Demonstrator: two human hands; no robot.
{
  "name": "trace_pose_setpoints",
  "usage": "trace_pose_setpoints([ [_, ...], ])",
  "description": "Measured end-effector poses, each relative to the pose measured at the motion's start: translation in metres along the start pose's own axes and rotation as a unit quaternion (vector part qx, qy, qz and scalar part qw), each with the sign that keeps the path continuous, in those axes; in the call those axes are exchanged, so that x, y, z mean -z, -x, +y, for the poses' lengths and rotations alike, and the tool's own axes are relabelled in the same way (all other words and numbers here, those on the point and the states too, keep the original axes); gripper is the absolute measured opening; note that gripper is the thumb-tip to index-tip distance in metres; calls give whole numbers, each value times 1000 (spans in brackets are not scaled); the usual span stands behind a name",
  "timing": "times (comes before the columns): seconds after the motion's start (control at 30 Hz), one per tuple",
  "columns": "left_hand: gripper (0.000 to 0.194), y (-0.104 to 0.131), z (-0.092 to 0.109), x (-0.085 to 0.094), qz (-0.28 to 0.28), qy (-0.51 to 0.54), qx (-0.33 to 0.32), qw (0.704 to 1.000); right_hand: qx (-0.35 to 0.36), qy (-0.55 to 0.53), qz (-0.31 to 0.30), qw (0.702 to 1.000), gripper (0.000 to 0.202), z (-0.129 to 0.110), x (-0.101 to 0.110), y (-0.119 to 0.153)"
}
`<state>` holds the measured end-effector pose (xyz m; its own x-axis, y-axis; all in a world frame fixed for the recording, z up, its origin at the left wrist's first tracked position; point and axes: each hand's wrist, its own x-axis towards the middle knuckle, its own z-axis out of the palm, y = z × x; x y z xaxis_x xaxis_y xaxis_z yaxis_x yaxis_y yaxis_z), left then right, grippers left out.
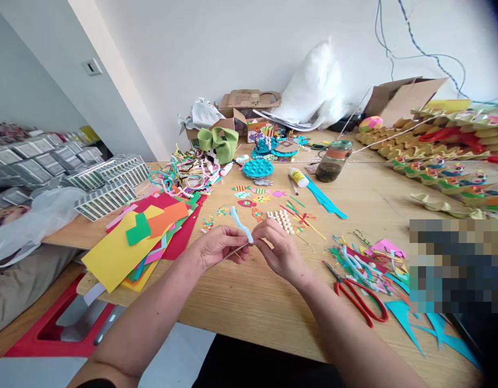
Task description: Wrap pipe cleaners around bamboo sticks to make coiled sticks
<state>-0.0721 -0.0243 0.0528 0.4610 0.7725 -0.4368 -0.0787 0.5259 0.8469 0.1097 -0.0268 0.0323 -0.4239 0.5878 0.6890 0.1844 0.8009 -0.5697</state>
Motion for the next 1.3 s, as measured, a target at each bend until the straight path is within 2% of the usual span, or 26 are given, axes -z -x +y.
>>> trace_pose_setpoints([
  [0.13, 25, 2, 1, 3, 10, -20, 4, 1000, 26, 18, 1, 1000, 11, -3, -1, 0],
  [0.23, 26, 4, 3, -1, 51, -43, -48, 997, 21, 19, 11, 1000, 11, -2, -3, 0],
  [0.3, 27, 5, 4, -5, 94, -54, -94, 990, -19, -12, 33, 999, 15, 0, -4, -1],
  [0.37, 26, 5, 5, -10, 137, -57, -134, 980, -94, -84, 68, 990, 21, 4, -5, -1],
  [0.47, 25, 3, 3, -18, 180, -56, -173, 967, -227, -237, 99, 939, 23, 10, -3, -3],
  [0.57, 27, 1, -2, -25, 198, -57, -191, 960, -329, -354, 40, 874, 34, 13, -1, -4],
  [0.67, 28, -2, -8, -29, 209, -62, -197, 956, -378, -409, -9, 831, 33, 13, 0, -5],
  [0.73, 28, -4, -11, -31, 221, -60, -201, 952, -388, -421, -8, 820, 30, 14, 0, -5],
  [0.87, 28, -7, -16, -33, 237, -62, -202, 948, -377, -397, -8, 837, 28, 19, -1, -4],
  [0.97, 28, -9, -19, -33, 255, -103, -209, 938, -369, -364, 4, 855, 27, 20, -3, -5],
  [1.03, 25, -12, -23, -31, 280, -149, -238, 918, -366, -349, 13, 862, 27, 20, -5, -4],
  [1.2, 14, -24, -34, -31, 348, -233, -342, 841, -355, -308, 49, 881, 25, 19, -12, -2],
  [1.23, 13, -27, -35, -32, 357, -216, -343, 841, -353, -303, 57, 883, 25, 19, -12, -2],
  [1.3, 15, -29, -34, -33, 343, -131, -314, 876, -352, -317, 66, 878, 26, 18, -11, -2],
])
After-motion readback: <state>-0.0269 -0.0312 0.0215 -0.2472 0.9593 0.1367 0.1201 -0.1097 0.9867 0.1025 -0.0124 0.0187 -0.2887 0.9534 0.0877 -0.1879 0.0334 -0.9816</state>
